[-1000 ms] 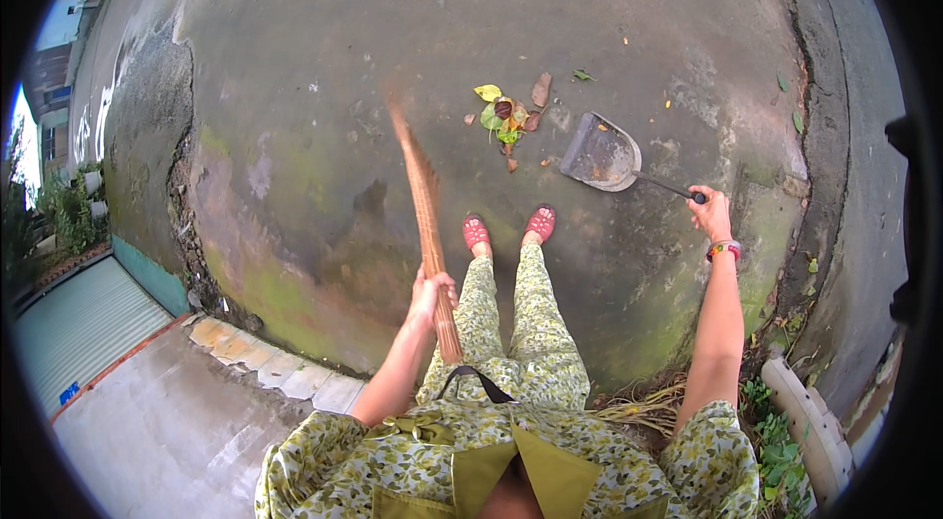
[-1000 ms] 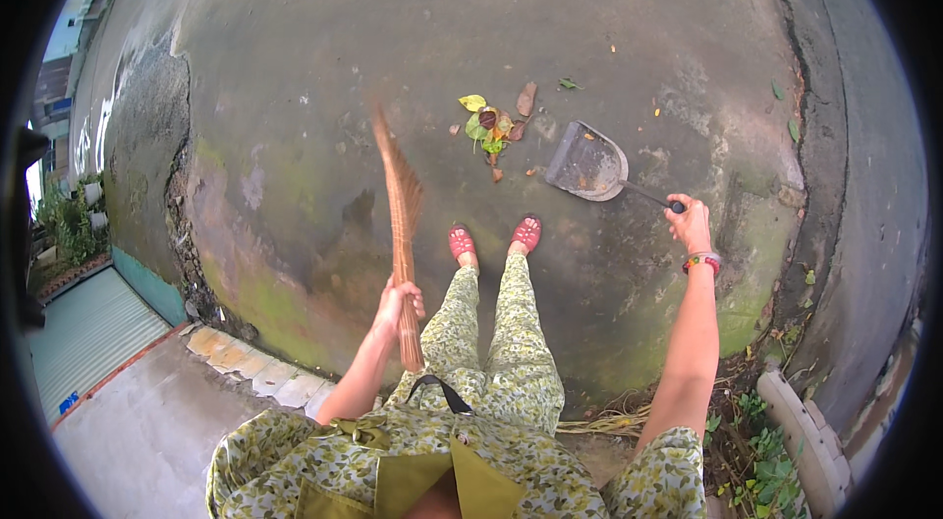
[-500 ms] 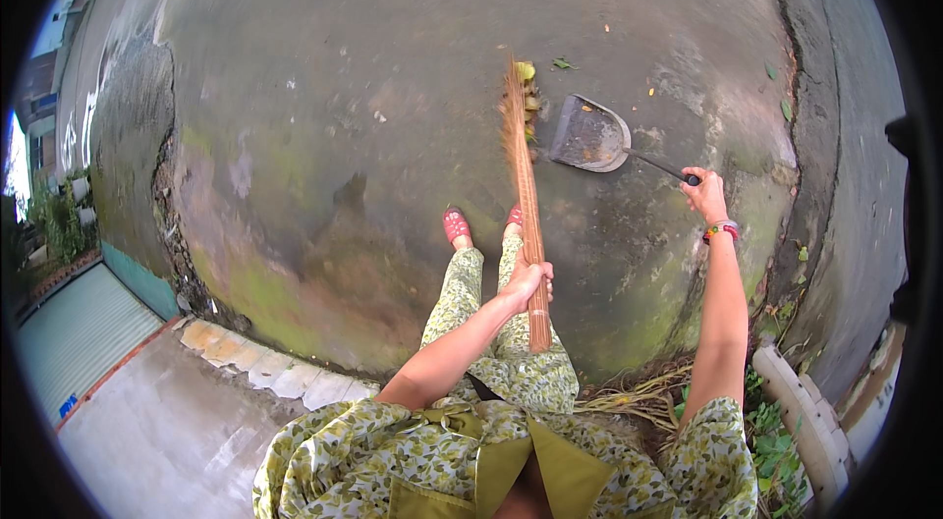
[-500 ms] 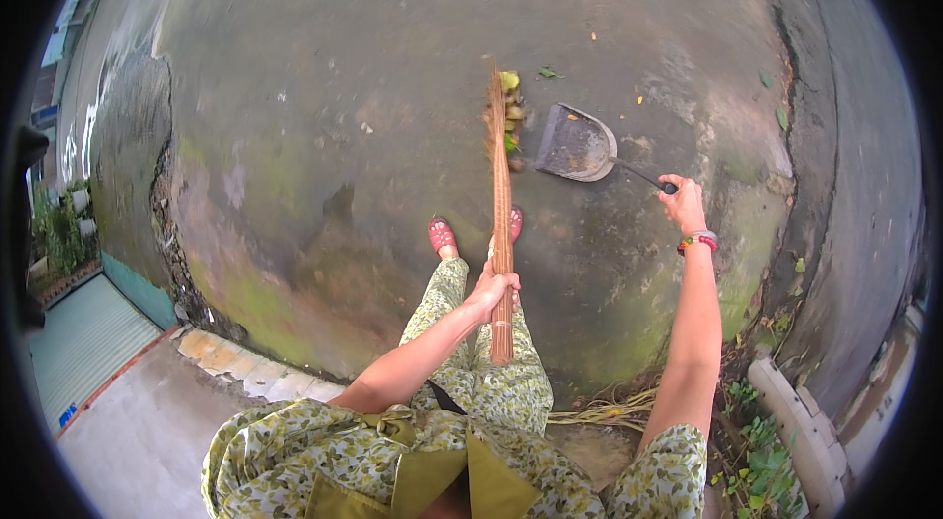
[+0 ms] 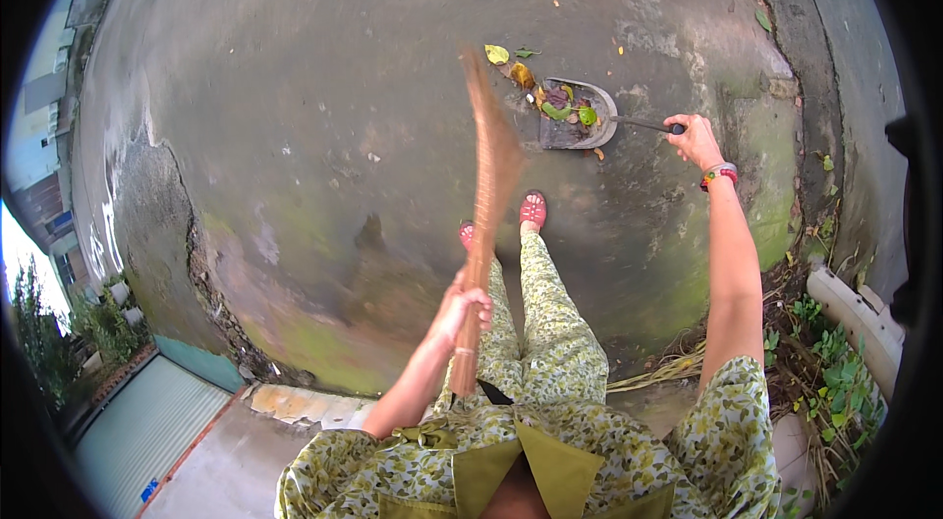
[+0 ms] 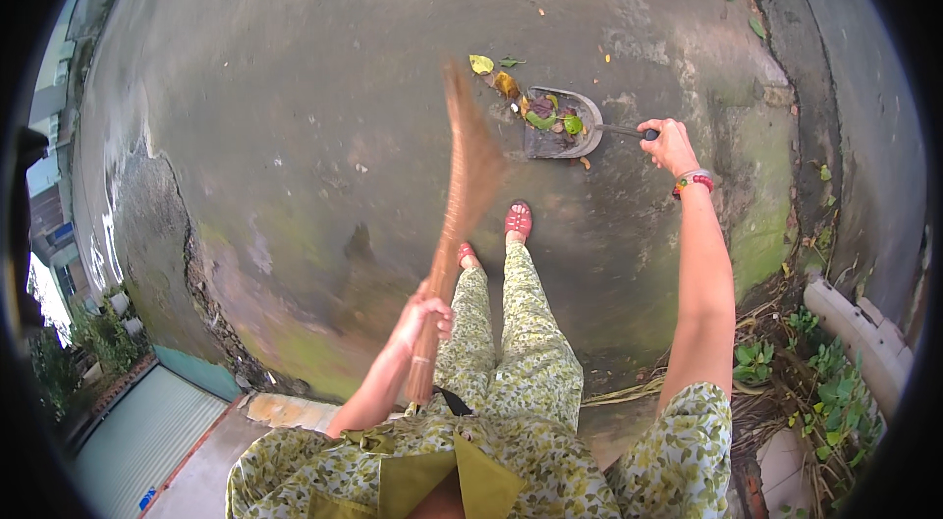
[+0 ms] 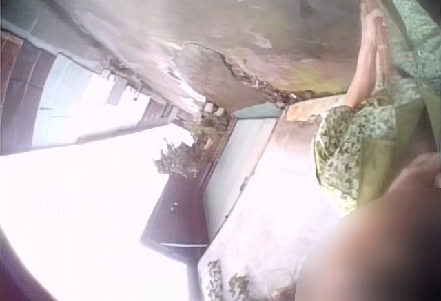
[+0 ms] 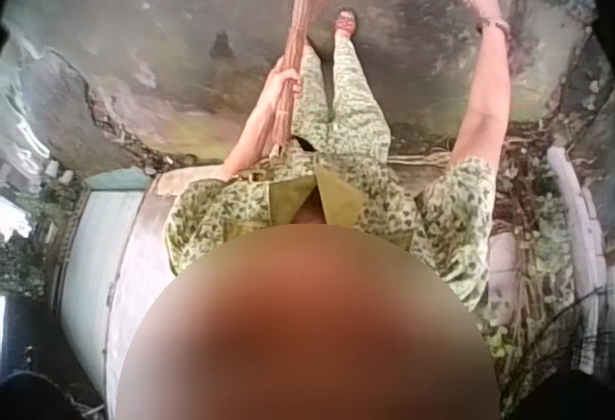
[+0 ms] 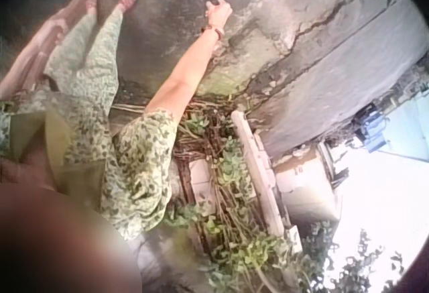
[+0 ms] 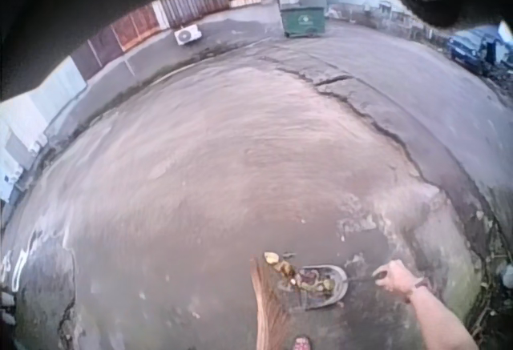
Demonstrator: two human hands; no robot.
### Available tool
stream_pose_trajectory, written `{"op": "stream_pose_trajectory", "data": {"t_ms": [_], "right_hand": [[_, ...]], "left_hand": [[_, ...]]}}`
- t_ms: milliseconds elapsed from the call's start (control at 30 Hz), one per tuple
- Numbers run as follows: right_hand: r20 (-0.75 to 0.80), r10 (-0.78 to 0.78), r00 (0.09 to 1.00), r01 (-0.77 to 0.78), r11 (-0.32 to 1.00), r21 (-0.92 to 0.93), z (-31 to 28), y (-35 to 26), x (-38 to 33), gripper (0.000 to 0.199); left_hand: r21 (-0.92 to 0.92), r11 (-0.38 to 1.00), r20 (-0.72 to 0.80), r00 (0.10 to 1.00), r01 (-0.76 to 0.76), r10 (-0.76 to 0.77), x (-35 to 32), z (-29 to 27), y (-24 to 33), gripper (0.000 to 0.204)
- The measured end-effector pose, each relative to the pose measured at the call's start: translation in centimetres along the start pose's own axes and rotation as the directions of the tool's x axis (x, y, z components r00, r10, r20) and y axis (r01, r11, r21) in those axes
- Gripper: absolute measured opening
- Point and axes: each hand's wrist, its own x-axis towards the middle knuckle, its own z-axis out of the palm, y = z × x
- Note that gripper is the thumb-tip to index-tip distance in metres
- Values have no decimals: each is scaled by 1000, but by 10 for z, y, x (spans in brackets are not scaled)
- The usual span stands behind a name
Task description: The person sweeps scattered leaves and debris on a concrete surface using a broom and dustpan. They gather the leaves into piles, scoop them into the dustpan, and walk to a green dumpster to dispose of the collected debris.
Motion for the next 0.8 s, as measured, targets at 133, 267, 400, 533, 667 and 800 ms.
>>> {"op": "stream_pose_trajectory", "data": {"t_ms": [133, 267, 400, 533, 667, 800], "right_hand": [[-51, 38, 998, -35, 998, 54, -1, 19, -6, 25], [-87, 86, 992, -75, 989, 127, 5, 22, -15, 26], [-103, 136, 985, -116, 977, 177, 14, 29, -13, 26], [-124, 158, 980, -133, 973, 190, 15, 27, -13, 25], [-149, 196, 969, -160, 961, 225, 11, 35, -18, 25], [-118, 180, 977, -154, 967, 202, 8, 29, -14, 26]], "left_hand": [[414, 890, -150, 951, -190, 272, 57, -36, 61, 87], [733, 653, -195, 862, -189, 468, 154, -62, 137, 93], [837, 544, -257, 828, -67, 498, 226, -43, 173, 95], [961, 271, -183, 872, 61, 455, 272, -23, 119, 94], [988, 151, -56, 946, 7, 320, 231, 18, 18, 97], [945, 305, 64, 983, -116, 175, 206, 17, -20, 99]]}}
